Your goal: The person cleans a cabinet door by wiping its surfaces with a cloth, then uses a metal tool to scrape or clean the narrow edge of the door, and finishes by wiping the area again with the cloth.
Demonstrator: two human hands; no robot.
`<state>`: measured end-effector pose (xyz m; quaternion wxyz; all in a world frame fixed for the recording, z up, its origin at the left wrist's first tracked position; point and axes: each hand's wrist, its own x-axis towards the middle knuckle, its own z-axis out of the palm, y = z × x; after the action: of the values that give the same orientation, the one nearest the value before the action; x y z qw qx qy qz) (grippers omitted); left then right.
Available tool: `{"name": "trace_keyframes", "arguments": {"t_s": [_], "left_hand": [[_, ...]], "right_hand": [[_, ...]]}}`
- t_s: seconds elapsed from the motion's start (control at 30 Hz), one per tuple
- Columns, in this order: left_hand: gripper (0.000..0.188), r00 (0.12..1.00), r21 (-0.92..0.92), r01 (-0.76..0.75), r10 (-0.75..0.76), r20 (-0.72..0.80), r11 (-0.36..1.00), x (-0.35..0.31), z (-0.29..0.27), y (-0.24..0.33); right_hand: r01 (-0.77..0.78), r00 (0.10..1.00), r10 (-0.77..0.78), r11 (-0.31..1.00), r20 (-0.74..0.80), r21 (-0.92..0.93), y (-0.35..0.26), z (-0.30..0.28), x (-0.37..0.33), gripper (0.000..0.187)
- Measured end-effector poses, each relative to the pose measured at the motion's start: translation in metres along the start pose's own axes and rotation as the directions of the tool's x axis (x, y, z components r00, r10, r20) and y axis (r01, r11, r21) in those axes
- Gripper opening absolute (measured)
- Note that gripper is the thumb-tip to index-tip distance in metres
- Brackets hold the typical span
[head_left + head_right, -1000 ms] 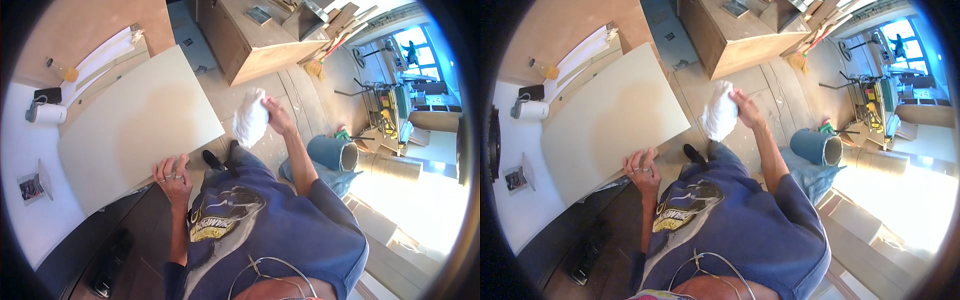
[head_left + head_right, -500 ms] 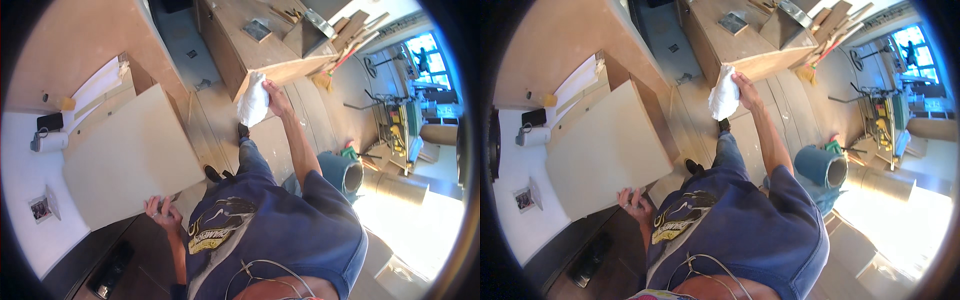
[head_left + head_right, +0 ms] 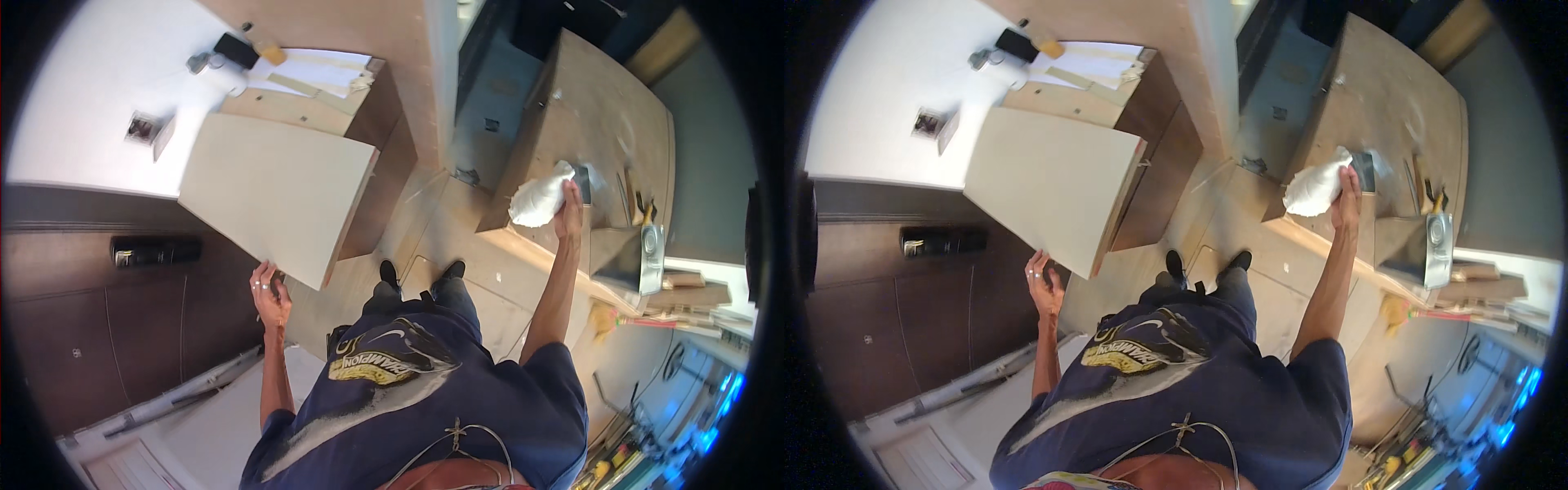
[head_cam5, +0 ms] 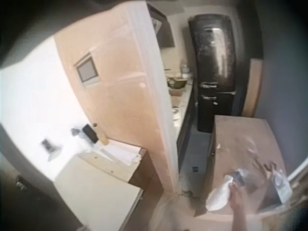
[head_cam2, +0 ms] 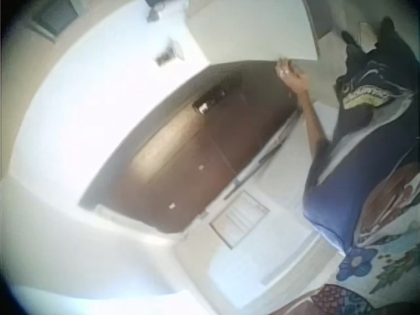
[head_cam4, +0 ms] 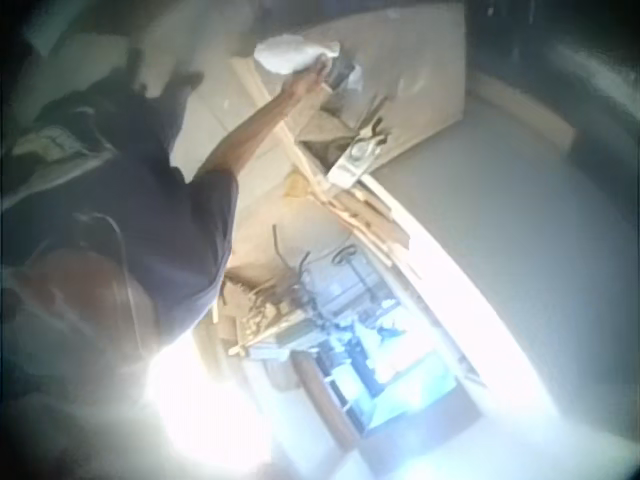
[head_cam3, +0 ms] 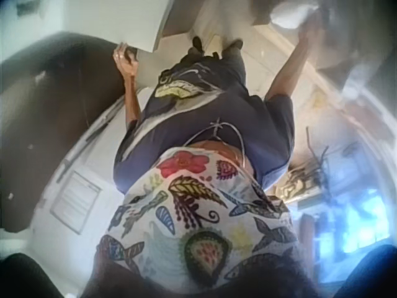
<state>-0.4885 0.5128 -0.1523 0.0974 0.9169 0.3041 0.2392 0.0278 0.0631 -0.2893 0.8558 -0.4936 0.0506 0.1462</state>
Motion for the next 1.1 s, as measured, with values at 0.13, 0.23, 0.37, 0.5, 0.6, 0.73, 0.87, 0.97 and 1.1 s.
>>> {"name": "trace_keyframes", "arguments": {"t_s": [0.13, 0.23, 0.37, 0.5, 0.6, 0.73, 0.87, 0.97, 1.1], "left_hand": [[0.044, 0.996, -0.022, 0.065, -0.066, -0.056, 0.998, 0.0, 0.002, 0.033], [0.05, 0.994, 0.049, 0.105, -0.104, -0.035, 0.993, -0.021, 0.008, 0.032], [0.051, 0.999, 0.059, 0.05, -0.05, -0.004, 0.997, -0.007, 0.015, 0.029], [0.047, 0.997, 0.031, -0.011, 0.013, -0.07, 0.999, -0.019, 0.026, 0.013], [0.043, 0.996, 0.135, -0.05, 0.059, -0.069, 0.99, -0.012, 0.016, 0.01], [0.039, 0.975, 0.209, -0.124, 0.159, -0.156, 0.97, 0.033, 0.01, 0.021], [0.037, 0.965, 0.172, -0.153, 0.185, -0.188, 0.973, 0.075, 0.007, 0.057], [0.038, 0.936, 0.056, -0.282, 0.288, -0.201, 0.958, 0.112, 0.018, 0.1], [0.039, 0.944, -0.151, -0.321, 0.303, -0.132, 0.935, 0.152, 0.039, 0.189]], "right_hand": [[-0.014, 0.994, 0.02, 0.998, 0.103, -0.06, 0.017, 0.002, 0.015, 0.028], [-0.118, 0.987, 0.121, 0.992, 0.109, -0.033, -0.005, 0.038, 0.016, 0.032], [-0.024, 0.999, 0.025, 1.0, 0.021, -0.02, -0.061, 0.021, 0.037, 0.037], [0.087, 0.994, -0.074, 0.979, 0.078, -0.183, -0.098, 0.007, 0.051, 0.031], [0.211, 0.977, -0.212, 0.952, 0.02, -0.221, -0.137, 0.01, 0.017, 0.031], [0.344, 0.924, -0.368, 0.918, -0.1, -0.197, -0.225, 0.015, -0.055, 0.032], [0.512, 0.812, -0.562, 0.816, -0.16, -0.268, -0.289, -0.042, -0.097, 0.035], [0.088, 0.656, -0.709, 0.414, -0.26, -0.906, -0.291, -0.118, -0.105, 0.041], [-0.038, 0.294, -0.952, 0.07, -0.078, -0.997, -0.256, -0.13, -0.14, 0.034]]}}
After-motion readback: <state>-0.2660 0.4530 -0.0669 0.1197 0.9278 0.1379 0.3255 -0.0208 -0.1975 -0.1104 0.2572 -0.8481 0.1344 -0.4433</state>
